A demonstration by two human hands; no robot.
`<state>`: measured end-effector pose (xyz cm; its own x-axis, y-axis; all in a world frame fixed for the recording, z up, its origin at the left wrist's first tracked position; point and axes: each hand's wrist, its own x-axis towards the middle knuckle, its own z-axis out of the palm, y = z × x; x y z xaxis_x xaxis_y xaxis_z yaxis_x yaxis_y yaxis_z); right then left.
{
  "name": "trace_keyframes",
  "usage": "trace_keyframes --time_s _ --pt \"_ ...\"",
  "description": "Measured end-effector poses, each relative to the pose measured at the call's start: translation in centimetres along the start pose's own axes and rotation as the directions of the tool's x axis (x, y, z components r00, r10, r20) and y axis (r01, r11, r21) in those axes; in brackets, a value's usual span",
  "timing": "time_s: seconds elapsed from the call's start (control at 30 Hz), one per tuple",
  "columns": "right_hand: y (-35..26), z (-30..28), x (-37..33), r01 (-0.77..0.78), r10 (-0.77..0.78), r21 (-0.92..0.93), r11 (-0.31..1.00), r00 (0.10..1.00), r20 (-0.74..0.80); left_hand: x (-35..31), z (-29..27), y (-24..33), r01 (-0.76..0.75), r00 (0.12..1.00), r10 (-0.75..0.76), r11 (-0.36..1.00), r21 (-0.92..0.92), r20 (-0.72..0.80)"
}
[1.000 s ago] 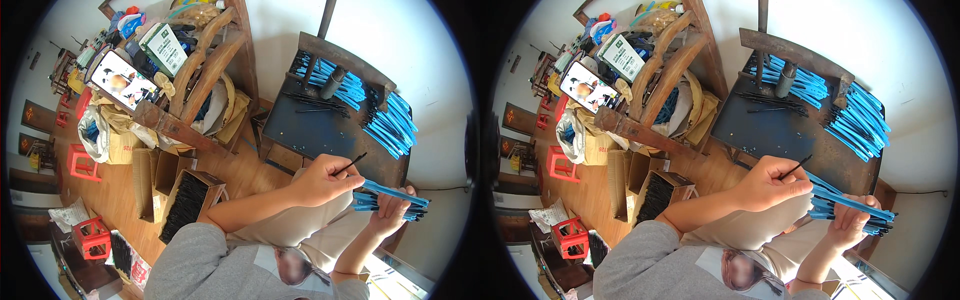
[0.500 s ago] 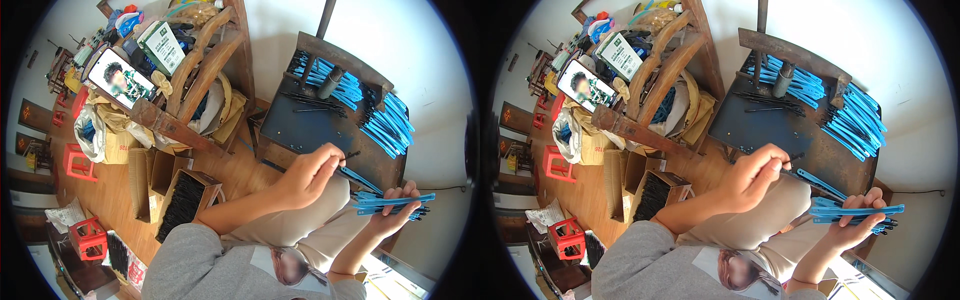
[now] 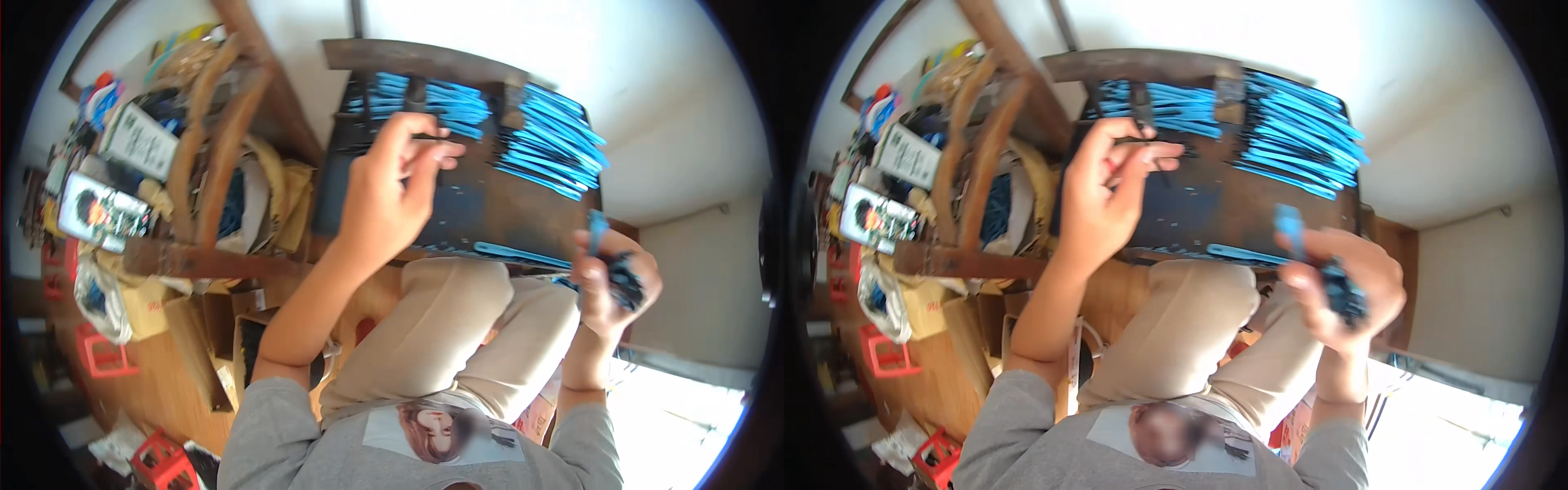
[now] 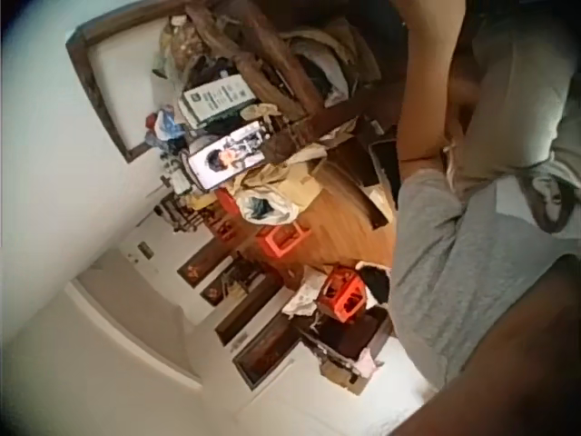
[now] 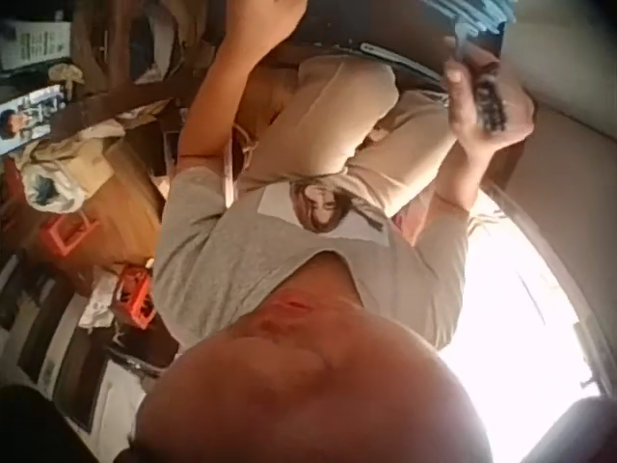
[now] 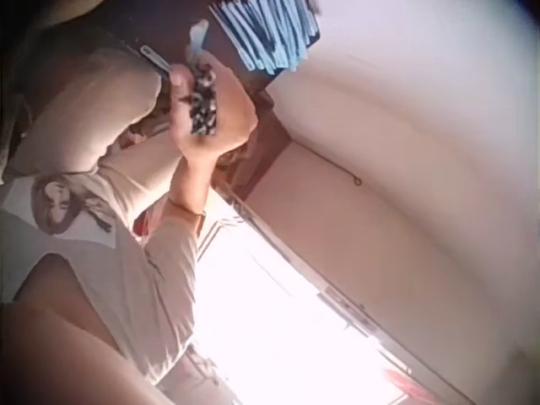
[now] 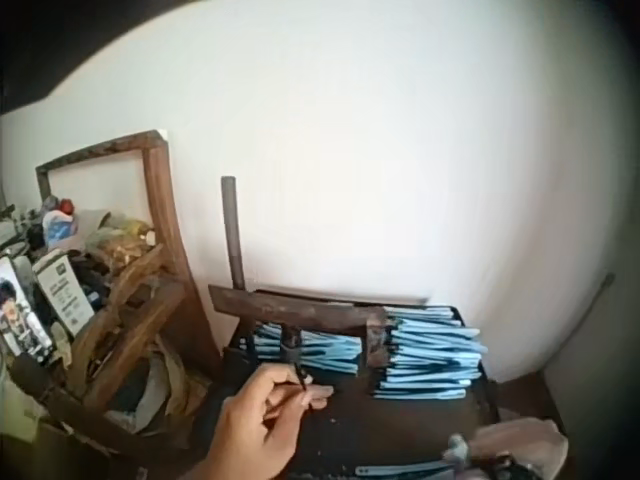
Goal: Assembling and inspecting blue practice butterfly knives at a workbench.
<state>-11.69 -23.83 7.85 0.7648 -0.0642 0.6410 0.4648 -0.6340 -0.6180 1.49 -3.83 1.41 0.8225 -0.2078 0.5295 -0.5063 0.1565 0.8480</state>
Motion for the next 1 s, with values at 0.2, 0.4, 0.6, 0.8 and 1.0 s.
trace_keyframes --time_s 0.2,0.4,0.6,0.8,1.0 --pt "1.4 2.4 4.1 0.118 -0.075 -0.114 0.986 0.943 0.325 1.1 0.8 -0.6 0.057 0.996 -0.064 0.994 0.097 0.069" --pt "6.4 4.0 4.6 0.130 -0.056 -0.214 0.968 0.946 0.320 1.7 2.2 -0.3 0.056 0.988 -0.085 0.976 0.209 0.130" --pt "7.7 4.5 5.0 0.179 -0.128 -0.196 0.964 0.960 0.251 2.1 2.5 -0.5 0.065 0.980 -0.105 0.973 0.222 0.170" --pt "8.2 4.6 5.1 0.173 -0.125 -0.194 0.966 0.963 0.238 2.2 3.0 -1.1 0.057 0.982 -0.090 0.980 0.192 0.166" --pt "7.6 4.4 5.7 0.177 -0.130 -0.157 0.972 0.954 0.272 2.2 2.7 -2.3 -0.041 0.990 0.016 0.983 0.180 0.140"
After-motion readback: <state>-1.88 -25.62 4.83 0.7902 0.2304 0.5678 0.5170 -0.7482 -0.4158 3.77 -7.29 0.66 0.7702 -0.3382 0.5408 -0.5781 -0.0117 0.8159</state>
